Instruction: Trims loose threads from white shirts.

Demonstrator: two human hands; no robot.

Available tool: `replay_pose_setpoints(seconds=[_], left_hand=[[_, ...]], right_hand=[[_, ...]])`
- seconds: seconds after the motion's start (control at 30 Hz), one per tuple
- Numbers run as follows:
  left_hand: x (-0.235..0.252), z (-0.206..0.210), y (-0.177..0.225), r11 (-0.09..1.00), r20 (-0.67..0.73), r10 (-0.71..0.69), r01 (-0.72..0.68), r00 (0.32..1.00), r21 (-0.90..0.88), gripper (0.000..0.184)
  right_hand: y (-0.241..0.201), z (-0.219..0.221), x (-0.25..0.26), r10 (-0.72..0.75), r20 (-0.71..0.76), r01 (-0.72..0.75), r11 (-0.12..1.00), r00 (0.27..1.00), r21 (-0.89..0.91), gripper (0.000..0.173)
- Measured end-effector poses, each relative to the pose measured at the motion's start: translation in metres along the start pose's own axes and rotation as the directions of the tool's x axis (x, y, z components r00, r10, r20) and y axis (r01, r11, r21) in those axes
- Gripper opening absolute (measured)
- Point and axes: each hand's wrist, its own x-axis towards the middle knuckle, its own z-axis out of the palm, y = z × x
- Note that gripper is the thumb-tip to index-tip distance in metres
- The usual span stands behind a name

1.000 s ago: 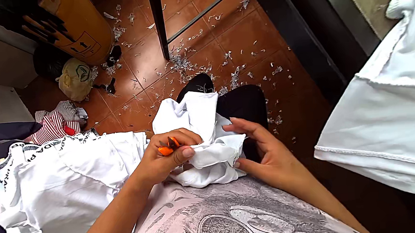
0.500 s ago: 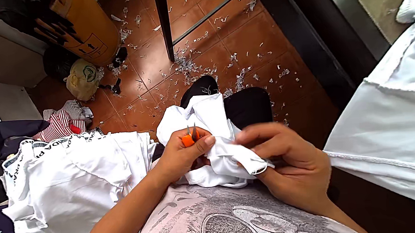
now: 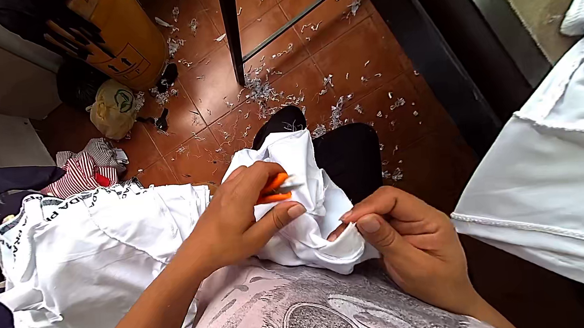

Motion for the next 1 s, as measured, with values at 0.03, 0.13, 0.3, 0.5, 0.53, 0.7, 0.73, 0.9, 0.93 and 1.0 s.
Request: replay_pose_setpoints(seconds=[0.03,0.13,0.3,0.5,0.53,0.7,0.73,0.9,0.93,1.0], left_hand=[[0.001,-0.008,0.008,0.996,0.030,0.075,-0.077,0.997,0.052,0.044],[0.006,-0.025,0.024,0.964,0.197,0.226,-0.248,0.954,0.095,0.042],[0.015,-0.023,0.029,0.939,0.332,0.244,-0.308,0.911,0.154,0.038],[0.021,-0.018,0.030,0.942,0.351,0.281,-0.327,0.893,0.078,0.038],[0.021,-0.018,0.029,0.944,0.356,0.280,-0.323,0.892,0.065,0.039],[0.020,-0.024,0.023,0.949,0.369,0.282,-0.313,0.886,0.026,0.039],[0.020,-0.023,0.023,0.949,0.370,0.285,-0.314,0.884,0.017,0.040],[0.023,-0.014,0.025,0.937,0.327,0.340,-0.348,0.882,-0.035,0.035],[0.023,-0.011,0.025,0.935,0.320,0.350,-0.350,0.880,-0.058,0.034],[0.023,-0.004,0.022,0.932,0.324,0.363,-0.337,0.874,-0.135,0.034]], right_hand=[[0.000,0.000,0.000,-0.007,0.022,0.007,1.000,1.000,0.000,0.014],[-0.002,0.000,0.000,-0.023,0.074,0.024,1.000,0.997,-0.018,0.014],[-0.003,0.000,0.001,-0.036,0.144,0.037,0.999,0.989,-0.003,0.016],[-0.002,0.000,0.002,-0.036,0.180,0.037,0.999,0.983,0.000,0.017],[-0.002,0.000,0.002,-0.038,0.183,0.038,0.999,0.982,0.002,0.018],[-0.002,0.000,0.002,-0.029,0.185,0.029,1.000,0.982,0.001,0.018],[-0.001,0.000,0.002,-0.028,0.184,0.028,1.000,0.982,0.006,0.018],[0.000,0.001,0.003,-0.039,0.212,0.037,0.999,0.977,0.011,0.019],[0.000,0.002,0.003,-0.038,0.215,0.035,0.999,0.976,0.017,0.019],[0.001,0.001,0.001,-0.018,0.166,0.013,0.999,0.986,0.033,0.019]])
